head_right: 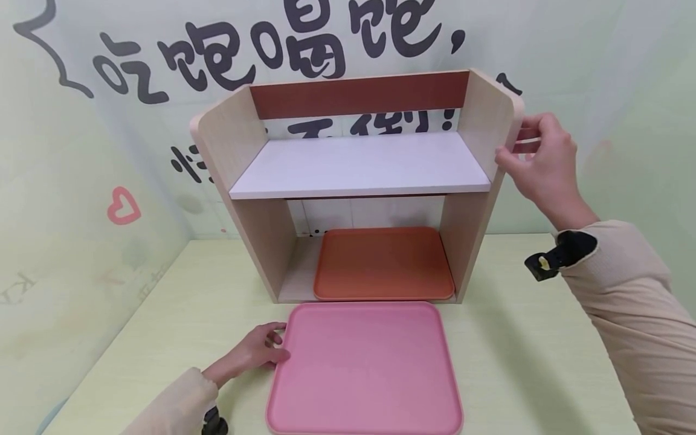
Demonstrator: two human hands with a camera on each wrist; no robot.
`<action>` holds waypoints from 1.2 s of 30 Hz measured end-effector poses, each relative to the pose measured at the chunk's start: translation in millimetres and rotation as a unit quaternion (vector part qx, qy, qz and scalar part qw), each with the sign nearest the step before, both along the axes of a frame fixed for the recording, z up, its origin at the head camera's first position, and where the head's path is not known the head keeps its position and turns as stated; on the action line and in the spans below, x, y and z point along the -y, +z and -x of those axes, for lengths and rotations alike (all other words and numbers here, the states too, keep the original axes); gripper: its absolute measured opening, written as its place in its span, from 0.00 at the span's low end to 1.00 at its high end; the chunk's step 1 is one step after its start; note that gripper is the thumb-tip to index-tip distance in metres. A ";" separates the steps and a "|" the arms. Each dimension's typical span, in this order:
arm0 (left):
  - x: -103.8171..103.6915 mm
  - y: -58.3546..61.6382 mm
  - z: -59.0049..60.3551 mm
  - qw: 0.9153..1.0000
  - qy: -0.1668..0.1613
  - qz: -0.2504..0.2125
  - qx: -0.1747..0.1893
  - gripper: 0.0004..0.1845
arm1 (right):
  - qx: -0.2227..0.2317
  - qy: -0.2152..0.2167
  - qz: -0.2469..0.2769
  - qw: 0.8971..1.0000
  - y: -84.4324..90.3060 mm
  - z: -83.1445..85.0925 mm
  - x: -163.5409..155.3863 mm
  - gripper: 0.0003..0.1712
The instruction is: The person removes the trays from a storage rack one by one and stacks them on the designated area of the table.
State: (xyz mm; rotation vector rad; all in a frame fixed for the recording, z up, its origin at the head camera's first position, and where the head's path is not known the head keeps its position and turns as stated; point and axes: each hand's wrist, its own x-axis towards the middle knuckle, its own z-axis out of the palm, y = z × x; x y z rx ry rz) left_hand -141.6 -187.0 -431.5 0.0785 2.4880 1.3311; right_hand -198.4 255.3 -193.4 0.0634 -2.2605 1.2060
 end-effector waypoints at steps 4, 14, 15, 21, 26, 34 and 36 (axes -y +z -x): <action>0.3 4.9 6.3 1.000 -0.006 0.022 -0.017 0.33 | -0.004 0.003 0.005 1.000 0.0 0.0 0.3 0.15; -7.6 31.3 39.6 0.996 -0.013 -0.015 -0.085 0.29 | -0.018 0.003 0.009 1.000 0.4 1.8 1.7 0.16; -9.3 33.4 43.8 0.995 -0.018 -0.031 -0.089 0.28 | -0.019 0.002 0.009 1.000 0.2 1.6 1.2 0.16; -22.2 34.2 68.8 0.993 -0.012 -0.087 -0.077 0.23 | -0.018 0.001 0.015 1.000 -1.3 0.4 -0.1 0.16; -32.6 18.6 92.4 0.992 0.009 -0.095 -0.080 0.21 | -0.019 -0.003 0.014 1.000 -4.0 0.2 -1.4 0.16; -21.7 -59.0 160.3 0.986 -0.028 -0.047 -0.156 0.18 | -0.032 -0.008 -0.002 0.999 -4.2 2.8 -2.5 0.16; -34.6 -22.9 140.4 0.984 -0.038 -0.002 -0.172 0.13 | -0.034 -0.015 -0.009 0.999 -3.8 2.8 -3.3 0.15</action>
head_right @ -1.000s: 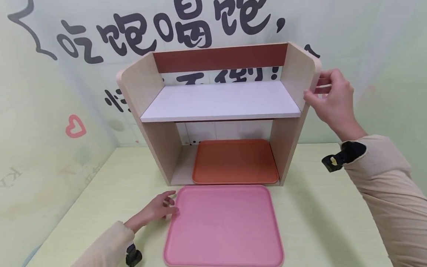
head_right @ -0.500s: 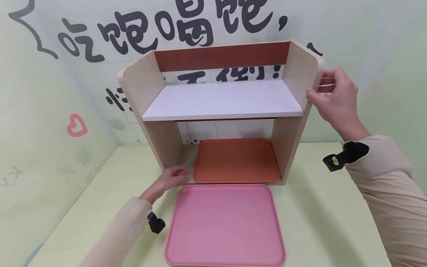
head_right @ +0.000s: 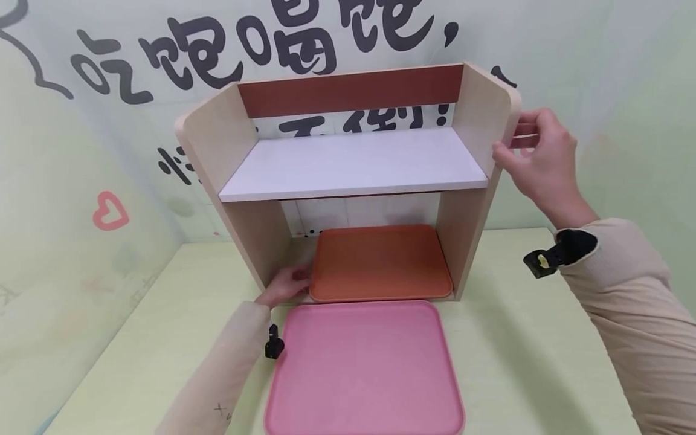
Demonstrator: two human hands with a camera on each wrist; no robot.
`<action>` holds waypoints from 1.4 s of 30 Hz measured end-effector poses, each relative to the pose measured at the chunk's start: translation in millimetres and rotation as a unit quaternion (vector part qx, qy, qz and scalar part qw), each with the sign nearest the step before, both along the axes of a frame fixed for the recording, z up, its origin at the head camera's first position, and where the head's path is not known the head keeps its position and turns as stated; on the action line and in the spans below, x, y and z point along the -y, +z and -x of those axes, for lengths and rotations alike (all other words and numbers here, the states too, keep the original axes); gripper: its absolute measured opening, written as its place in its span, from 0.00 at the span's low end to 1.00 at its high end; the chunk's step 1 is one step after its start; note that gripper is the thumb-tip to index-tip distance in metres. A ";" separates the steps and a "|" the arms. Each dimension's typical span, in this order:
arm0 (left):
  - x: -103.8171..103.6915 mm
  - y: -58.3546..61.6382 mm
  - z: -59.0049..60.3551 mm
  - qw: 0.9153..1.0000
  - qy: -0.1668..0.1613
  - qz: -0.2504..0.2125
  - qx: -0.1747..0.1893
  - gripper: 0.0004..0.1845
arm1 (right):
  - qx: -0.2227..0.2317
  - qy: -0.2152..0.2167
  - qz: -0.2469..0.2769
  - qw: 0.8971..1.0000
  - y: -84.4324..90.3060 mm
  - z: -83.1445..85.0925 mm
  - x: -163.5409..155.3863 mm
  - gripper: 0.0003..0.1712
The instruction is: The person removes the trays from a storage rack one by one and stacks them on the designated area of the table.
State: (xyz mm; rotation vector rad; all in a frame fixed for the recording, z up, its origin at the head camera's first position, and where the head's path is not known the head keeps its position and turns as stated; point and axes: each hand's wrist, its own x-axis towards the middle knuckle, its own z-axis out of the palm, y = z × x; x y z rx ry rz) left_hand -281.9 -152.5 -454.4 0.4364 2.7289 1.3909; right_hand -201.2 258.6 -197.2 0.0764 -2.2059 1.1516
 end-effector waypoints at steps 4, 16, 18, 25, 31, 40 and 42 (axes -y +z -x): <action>-14.9 27.7 -12.7 0.998 0.022 0.055 0.016 0.11 | 0.003 -0.008 -0.009 1.000 0.7 -0.2 0.7 0.16; -21.7 19.0 -11.6 0.996 0.057 -0.043 0.044 0.14 | -0.015 -0.004 0.001 1.000 1.6 0.2 0.5 0.16; -21.8 19.4 -11.8 0.996 0.058 -0.054 0.049 0.15 | -0.013 -0.003 0.005 1.000 1.7 -0.4 0.9 0.16; -22.7 20.6 -13.2 0.993 0.089 -0.051 0.061 0.16 | -0.010 -0.004 0.001 1.000 0.4 -1.0 2.1 0.16; -22.3 22.5 -18.0 0.992 0.093 -0.058 0.061 0.16 | -0.013 -0.007 -0.009 1.000 -0.2 -0.9 2.4 0.16; -11.5 -3.9 -6.7 0.996 0.060 -0.059 -0.001 0.15 | -0.009 -0.005 -0.004 1.000 0.1 -0.4 2.5 0.16; -2.7 -26.6 7.1 0.996 0.023 -0.078 -0.042 0.14 | -0.008 -0.003 -0.001 1.000 -0.1 -0.2 2.3 0.16</action>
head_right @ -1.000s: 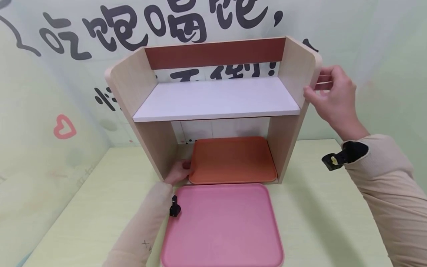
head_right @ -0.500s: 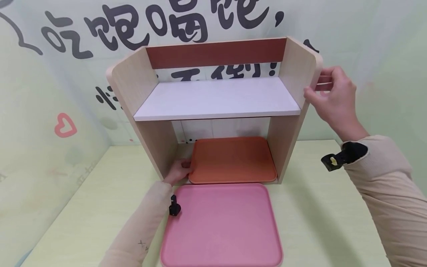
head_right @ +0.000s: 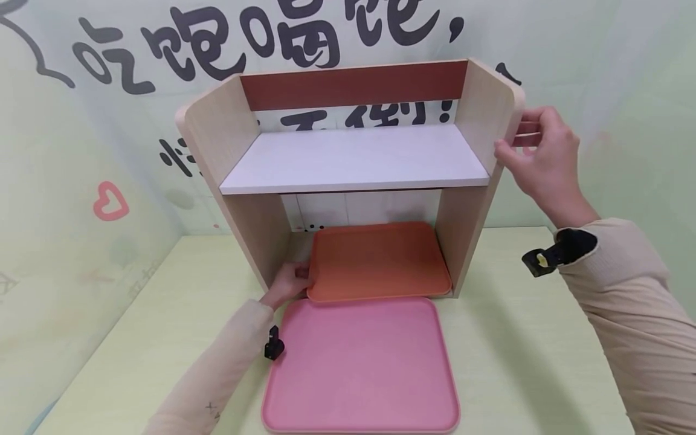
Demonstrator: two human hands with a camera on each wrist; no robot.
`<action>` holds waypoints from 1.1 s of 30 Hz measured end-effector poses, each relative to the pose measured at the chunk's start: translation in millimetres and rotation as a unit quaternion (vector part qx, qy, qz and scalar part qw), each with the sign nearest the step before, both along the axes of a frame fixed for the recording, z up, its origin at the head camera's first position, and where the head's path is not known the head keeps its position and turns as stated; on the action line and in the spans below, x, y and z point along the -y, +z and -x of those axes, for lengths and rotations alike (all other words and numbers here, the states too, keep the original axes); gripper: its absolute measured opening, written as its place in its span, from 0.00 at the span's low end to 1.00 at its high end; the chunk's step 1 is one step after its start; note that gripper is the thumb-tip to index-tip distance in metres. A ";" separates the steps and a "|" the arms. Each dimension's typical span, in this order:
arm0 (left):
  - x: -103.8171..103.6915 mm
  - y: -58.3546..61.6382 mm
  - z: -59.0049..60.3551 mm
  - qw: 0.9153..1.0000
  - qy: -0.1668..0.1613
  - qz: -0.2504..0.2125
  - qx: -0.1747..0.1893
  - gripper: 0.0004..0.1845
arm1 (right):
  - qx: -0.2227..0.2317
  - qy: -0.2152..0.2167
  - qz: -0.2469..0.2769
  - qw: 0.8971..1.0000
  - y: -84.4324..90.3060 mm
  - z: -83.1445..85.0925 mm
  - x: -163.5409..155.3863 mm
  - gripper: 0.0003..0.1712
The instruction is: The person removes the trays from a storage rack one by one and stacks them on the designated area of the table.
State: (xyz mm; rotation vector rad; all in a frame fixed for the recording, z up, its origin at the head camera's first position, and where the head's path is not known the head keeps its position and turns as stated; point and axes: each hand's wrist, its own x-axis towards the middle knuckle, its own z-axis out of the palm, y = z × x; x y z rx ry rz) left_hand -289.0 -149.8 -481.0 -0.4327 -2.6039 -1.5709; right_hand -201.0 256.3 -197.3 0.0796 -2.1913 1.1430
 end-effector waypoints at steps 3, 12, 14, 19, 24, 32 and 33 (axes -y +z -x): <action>4.7 -9.3 1.3 1.000 -0.015 -0.006 -0.018 0.13 | 0.000 0.006 0.008 1.000 0.2 0.6 -0.3 0.16; -13.4 47.6 -64.4 0.998 0.056 0.017 0.016 0.11 | 0.013 0.017 0.017 1.000 1.2 2.0 0.1 0.15; -13.4 45.7 -69.2 0.997 0.064 -0.012 0.042 0.13 | 0.016 0.016 0.015 1.000 1.5 1.5 0.2 0.15; -16.3 42.5 -80.8 0.988 0.096 -0.064 0.103 0.19 | 0.017 0.013 0.014 1.000 1.7 -0.4 -1.0 0.15; -19.0 42.7 -97.8 0.980 0.110 -0.103 0.133 0.22 | 0.014 0.007 0.010 1.000 1.8 -0.1 -1.1 0.15; -20.3 38.9 -124.9 0.972 0.116 -0.130 0.157 0.26 | 0.020 0.007 0.009 1.000 0.9 -0.4 0.5 0.15; -20.6 38.5 -128.1 0.972 0.114 -0.134 0.157 0.27 | 0.021 0.007 0.008 1.000 0.7 -0.4 0.6 0.15</action>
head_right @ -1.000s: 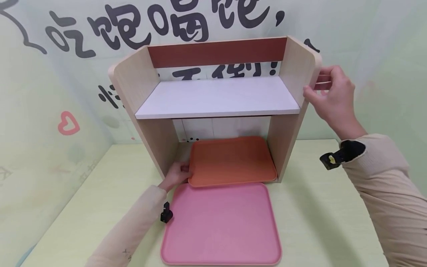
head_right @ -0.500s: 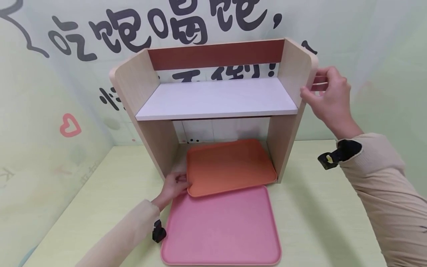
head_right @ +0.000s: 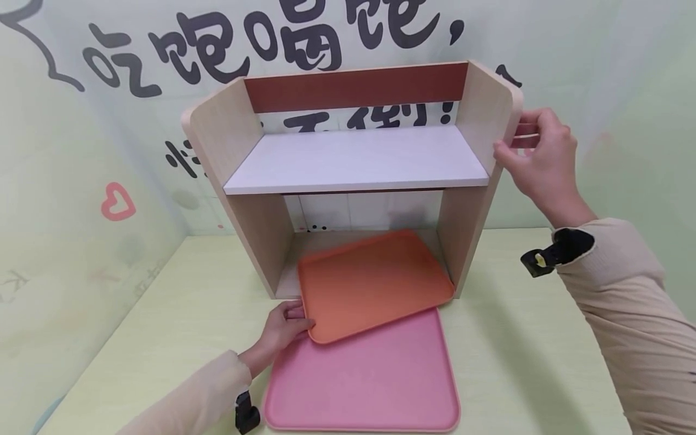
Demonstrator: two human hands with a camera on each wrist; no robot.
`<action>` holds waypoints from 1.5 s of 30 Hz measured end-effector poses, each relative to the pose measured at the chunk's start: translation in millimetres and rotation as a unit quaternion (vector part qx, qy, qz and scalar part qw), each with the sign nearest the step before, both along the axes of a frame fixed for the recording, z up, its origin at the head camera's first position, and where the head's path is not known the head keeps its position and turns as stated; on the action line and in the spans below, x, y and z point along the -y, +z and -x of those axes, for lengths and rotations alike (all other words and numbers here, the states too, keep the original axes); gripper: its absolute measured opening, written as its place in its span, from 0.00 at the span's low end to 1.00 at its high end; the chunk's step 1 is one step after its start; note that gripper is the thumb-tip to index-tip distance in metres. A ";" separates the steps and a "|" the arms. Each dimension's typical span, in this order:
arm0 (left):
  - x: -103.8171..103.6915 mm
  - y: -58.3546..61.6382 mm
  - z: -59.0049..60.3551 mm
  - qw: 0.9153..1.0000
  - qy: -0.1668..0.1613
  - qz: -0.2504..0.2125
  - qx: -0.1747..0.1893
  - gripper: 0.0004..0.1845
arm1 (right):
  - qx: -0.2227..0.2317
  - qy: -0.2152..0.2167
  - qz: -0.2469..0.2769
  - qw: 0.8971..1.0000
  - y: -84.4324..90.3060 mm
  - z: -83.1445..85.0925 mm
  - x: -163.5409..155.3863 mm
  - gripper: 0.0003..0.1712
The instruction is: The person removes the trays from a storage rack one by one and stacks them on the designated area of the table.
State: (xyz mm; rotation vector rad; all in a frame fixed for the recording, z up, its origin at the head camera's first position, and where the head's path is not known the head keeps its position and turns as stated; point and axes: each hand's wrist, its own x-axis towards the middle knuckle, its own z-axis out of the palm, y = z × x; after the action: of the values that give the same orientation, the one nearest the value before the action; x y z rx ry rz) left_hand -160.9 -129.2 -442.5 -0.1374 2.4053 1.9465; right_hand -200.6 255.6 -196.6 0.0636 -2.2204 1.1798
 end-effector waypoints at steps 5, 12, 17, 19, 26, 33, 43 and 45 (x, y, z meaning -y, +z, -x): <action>-2.3 -0.2 -13.1 1.000 -0.006 -0.015 0.007 0.28 | 0.005 -0.004 -0.006 1.000 -0.2 -0.6 0.2 0.15; -2.2 -2.0 -19.1 0.999 -0.008 -0.048 0.024 0.28 | 0.011 -0.014 -0.021 1.000 -0.6 -1.0 0.5 0.15; 2.7 2.4 -19.0 0.999 -0.031 -0.032 0.030 0.29 | 0.009 -0.016 -0.024 1.000 -0.4 -0.3 1.0 0.14; 6.2 5.0 -17.5 0.999 -0.040 -0.019 0.032 0.31 | 0.008 -0.013 -0.021 1.000 -0.3 -0.2 1.2 0.14; 19.9 14.0 1.0 0.999 -0.038 0.037 -0.008 0.29 | -0.002 -0.004 -0.007 1.000 0.6 -1.4 0.6 0.15; 23.2 16.8 27.3 0.998 -0.032 0.048 0.011 0.29 | 0.002 0.000 0.000 1.000 -0.1 -1.5 0.1 0.15; 22.7 12.8 54.3 0.994 -0.056 0.097 -0.010 0.19 | 0.003 0.004 -0.001 1.000 -0.1 -1.4 -0.6 0.15; 22.6 10.4 56.2 0.990 -0.057 0.127 -0.021 0.17 | 0.003 0.007 0.004 1.000 -0.9 -1.3 0.1 0.15</action>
State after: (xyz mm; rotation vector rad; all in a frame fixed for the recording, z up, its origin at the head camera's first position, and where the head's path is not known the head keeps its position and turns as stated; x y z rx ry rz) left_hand -217.1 -151.7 -432.1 0.0347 2.6158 1.6063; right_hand -199.3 255.5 -197.6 0.0734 -2.2231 1.1978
